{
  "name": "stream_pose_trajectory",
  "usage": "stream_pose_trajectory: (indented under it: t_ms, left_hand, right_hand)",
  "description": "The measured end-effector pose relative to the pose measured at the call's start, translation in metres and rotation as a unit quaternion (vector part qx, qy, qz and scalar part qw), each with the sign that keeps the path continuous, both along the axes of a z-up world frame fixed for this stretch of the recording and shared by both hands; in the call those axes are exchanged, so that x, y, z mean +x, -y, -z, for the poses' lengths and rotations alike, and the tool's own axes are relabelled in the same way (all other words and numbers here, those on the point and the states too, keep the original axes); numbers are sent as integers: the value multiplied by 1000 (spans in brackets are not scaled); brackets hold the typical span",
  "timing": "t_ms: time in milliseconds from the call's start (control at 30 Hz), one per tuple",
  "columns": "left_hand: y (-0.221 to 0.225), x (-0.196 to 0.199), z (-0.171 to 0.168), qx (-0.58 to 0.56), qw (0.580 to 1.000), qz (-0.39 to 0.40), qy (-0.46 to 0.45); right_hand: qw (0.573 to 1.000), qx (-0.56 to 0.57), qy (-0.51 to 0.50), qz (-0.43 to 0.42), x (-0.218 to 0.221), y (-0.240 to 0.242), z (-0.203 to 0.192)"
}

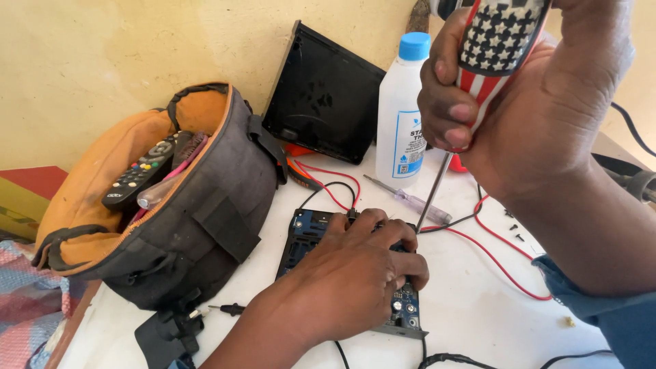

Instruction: Disassembling a circuit board from an electronic device using a screwdriver and pliers on a repair bench.

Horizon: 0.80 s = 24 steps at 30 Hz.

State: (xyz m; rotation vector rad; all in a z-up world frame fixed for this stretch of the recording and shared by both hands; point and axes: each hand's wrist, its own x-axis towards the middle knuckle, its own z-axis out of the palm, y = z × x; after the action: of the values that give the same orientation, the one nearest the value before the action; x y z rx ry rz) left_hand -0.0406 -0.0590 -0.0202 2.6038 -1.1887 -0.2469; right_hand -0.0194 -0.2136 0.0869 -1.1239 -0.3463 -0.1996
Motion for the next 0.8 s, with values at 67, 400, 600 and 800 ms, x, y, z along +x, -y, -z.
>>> stream_pose_trajectory:
  t_ms: [67,400,600,800]
  left_hand:
    - [3,-1,-6,9,1000,-3,-14]
    - [-1,-1,-1,-57,997,-32,-29]
    - [-11,7,17,-118,992,-47,26]
    - [-11,7,19,-112,992,-43,45]
  right_hand:
    - [1000,-5,-1,-1,1,0,1]
    - [1000,-27,4,-5,1,0,-2]
    - [1000,-2,-5,-17,1,0,-2]
    - [1000,15,-25,-1,1,-2,-1]
